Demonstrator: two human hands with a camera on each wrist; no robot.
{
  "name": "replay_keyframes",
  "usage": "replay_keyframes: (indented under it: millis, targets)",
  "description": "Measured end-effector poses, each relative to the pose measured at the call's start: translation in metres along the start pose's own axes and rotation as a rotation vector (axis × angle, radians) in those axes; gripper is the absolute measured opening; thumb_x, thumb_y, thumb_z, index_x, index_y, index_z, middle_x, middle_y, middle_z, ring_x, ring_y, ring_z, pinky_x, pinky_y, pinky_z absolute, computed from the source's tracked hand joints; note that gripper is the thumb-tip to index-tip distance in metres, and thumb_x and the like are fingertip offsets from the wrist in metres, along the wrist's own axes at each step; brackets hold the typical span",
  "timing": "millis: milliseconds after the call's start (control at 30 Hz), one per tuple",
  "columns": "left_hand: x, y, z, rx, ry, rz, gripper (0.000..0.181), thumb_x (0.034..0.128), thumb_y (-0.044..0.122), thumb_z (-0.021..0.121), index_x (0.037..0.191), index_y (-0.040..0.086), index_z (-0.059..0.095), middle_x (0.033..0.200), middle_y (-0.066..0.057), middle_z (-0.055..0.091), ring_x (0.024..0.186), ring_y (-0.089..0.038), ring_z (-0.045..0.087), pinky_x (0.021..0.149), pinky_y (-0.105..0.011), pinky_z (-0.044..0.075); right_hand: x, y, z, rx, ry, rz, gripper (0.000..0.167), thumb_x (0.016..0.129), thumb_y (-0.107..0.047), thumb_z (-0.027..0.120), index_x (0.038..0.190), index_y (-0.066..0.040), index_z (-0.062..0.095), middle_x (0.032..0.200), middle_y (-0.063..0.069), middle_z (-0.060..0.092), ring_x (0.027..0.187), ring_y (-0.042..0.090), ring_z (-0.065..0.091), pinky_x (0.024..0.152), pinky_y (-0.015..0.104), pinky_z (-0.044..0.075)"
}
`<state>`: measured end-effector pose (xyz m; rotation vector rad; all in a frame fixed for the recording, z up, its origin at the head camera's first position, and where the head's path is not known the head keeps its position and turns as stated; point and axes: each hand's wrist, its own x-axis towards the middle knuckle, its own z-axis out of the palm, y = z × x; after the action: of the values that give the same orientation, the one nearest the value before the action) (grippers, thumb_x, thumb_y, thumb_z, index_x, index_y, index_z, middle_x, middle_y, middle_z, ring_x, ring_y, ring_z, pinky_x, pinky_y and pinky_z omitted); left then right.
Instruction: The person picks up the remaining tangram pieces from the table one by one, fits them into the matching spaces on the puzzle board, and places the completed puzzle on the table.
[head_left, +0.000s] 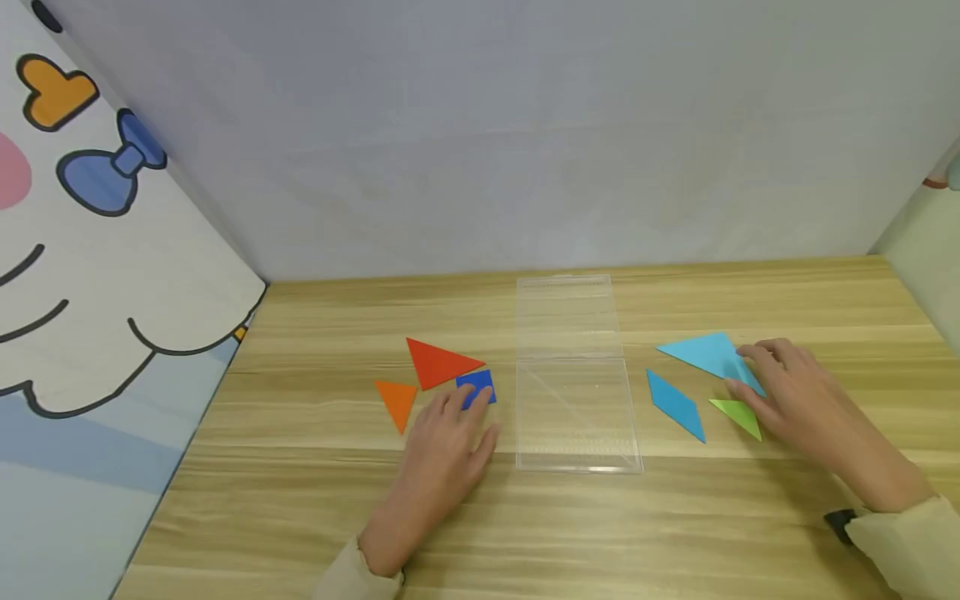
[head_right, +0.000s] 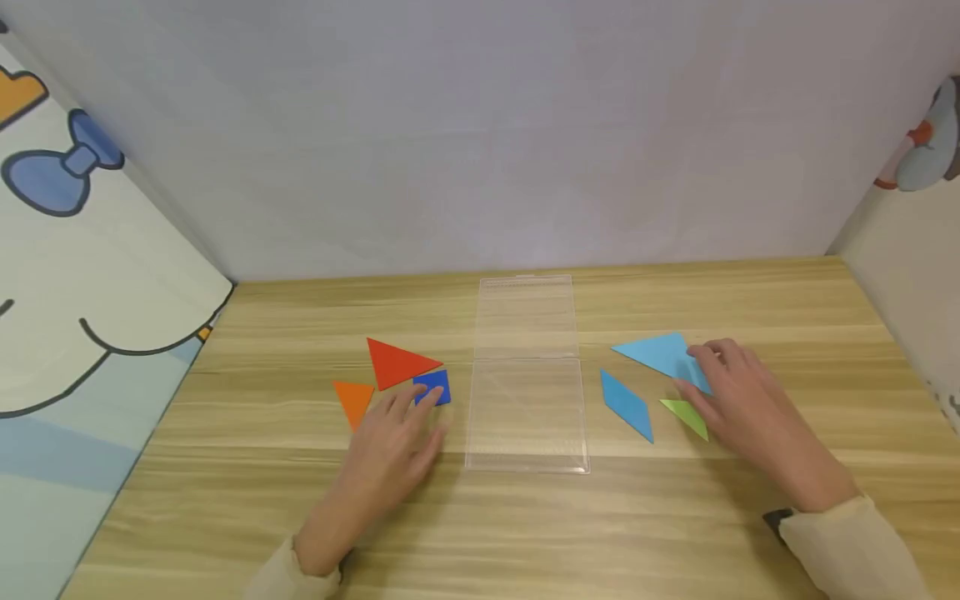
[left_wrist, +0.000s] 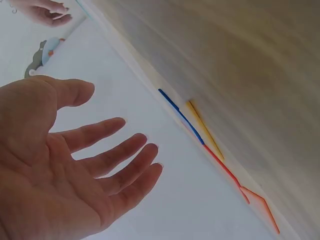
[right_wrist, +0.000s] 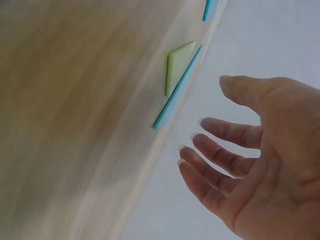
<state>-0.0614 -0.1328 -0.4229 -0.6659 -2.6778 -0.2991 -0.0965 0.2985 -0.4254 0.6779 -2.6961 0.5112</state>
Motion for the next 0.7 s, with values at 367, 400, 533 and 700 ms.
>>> replay_keyframes:
  millis: [367,400,533,700]
  targets:
    - [-0.003,0.012,-0.003,-0.083,-0.122,0.071,0.039,0.0925,0.03,0.078,0.121,0.004,0.07,0.109,-0.012,0.071,0.097,-0.03,0.068,0.078,-0.041,0.058,0.008,0.002,0.003,0.015,-0.058,0.063,0.043,0.093,-0.013,0.075,0.125,0.009,0.057,0.114,0.029,0.056,0.098,0.044,0.055,0.076,0.059,0.047]
    - [-0.003,0.013,-0.003,-0.088,-0.138,0.075,0.039,0.0924,0.03,0.078,0.121,0.004,0.07,0.108,-0.012,0.071,0.097,-0.029,0.068,0.077,-0.041,0.058,0.009,0.002,0.003,0.02,-0.066,0.07,0.044,0.094,-0.014,0.075,0.126,0.009,0.057,0.115,0.029,0.055,0.099,0.045,0.055,0.077,0.059,0.046]
    - [-0.005,0.016,-0.004,-0.101,-0.185,0.1,0.038,0.0925,0.03,0.077,0.12,0.005,0.069,0.107,-0.01,0.07,0.096,-0.026,0.067,0.075,-0.039,0.058,0.012,0.002,0.004,0.031,-0.092,0.087,0.048,0.094,-0.014,0.075,0.13,0.009,0.055,0.117,0.031,0.054,0.1,0.045,0.054,0.077,0.059,0.047]
    - [-0.005,0.02,-0.003,-0.106,-0.221,0.133,0.036,0.0929,0.031,0.078,0.117,0.006,0.069,0.105,-0.008,0.069,0.093,-0.022,0.065,0.075,-0.035,0.057,0.016,0.002,0.007,0.034,-0.104,0.082,0.051,0.093,-0.014,0.076,0.132,0.009,0.053,0.118,0.031,0.053,0.098,0.045,0.054,0.077,0.058,0.047]
